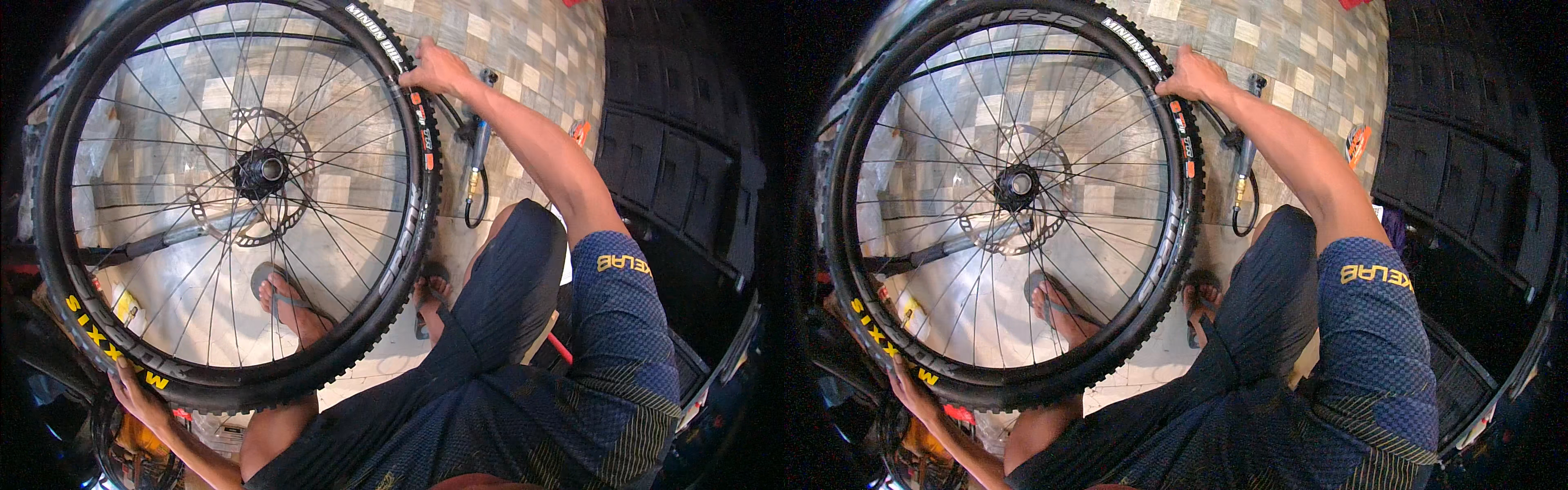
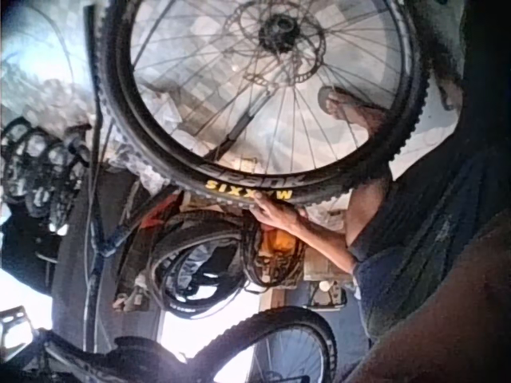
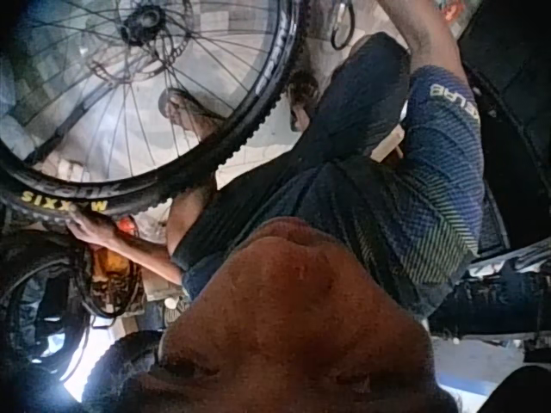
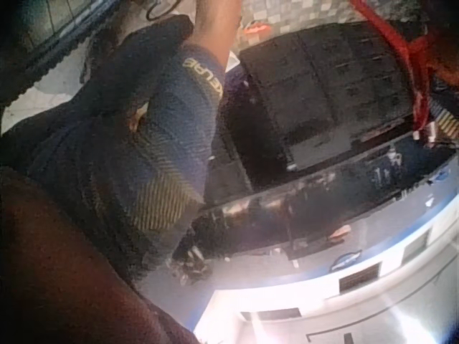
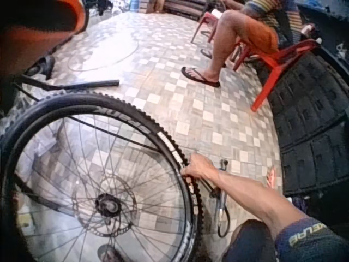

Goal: The person inflates a bicycle tire using a handheld air pump with a pressure gauge. They attach the pump to the valve, inflate the tire while monitoring the gauge, and then remove the pump.

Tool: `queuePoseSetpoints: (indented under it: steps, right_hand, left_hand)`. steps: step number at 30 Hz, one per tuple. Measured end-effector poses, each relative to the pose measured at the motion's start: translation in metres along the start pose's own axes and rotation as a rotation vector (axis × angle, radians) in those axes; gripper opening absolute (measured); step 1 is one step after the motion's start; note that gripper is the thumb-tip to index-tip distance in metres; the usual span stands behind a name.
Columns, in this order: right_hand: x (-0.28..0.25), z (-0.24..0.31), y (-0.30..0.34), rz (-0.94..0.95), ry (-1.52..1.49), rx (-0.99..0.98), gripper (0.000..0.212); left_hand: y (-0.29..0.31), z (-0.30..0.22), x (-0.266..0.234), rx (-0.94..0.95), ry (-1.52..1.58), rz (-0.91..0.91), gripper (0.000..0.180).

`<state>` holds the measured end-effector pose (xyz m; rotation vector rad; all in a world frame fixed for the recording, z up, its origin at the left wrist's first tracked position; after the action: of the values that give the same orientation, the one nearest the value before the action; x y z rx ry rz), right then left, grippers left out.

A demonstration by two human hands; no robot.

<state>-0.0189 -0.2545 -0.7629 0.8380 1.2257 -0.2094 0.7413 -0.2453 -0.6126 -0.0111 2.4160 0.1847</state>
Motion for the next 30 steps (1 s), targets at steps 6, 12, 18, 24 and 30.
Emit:
queuePoseSetpoints:
  steps: [6,12,18,24,30]
  right_hand:
    - [-0.012,0.016,-0.018,-0.038,0.013,-0.093,0.09]
    - [-0.018,0.031,-0.03,-0.078,0.005,-0.039,0.084]
    - [0.008,-0.001,-0.013,0.058,-0.031,0.067,0.101]
    - [0.033,-0.026,0.021,0.126,-0.08,0.181,0.1]
    - [0.054,-0.045,0.044,0.163,-0.142,0.292,0.095]
  left_hand:
    - [0.003,-0.022,0.014,-0.08,0.123,-0.075,0.063]
    - [0.005,-0.027,0.022,0.033,0.148,-0.062,0.055]
    - [0.004,-0.016,0.012,0.358,-0.172,0.0,0.05]
    - [0.003,-0.022,0.022,0.087,0.089,-0.039,0.051]
    - [0.001,-0.051,0.035,0.072,0.161,-0.03,0.054]
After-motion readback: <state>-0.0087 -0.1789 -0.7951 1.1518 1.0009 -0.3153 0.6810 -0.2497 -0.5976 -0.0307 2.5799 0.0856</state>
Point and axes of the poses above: each hand's wrist, its own y-axis away from the middle knuckle, its own x-axis out of the palm, z = x × y, the point moved 3 cm from there along -y, towards the middle knuckle, and after that the axes turned 12 degrees about x, right-handed, at the moved point
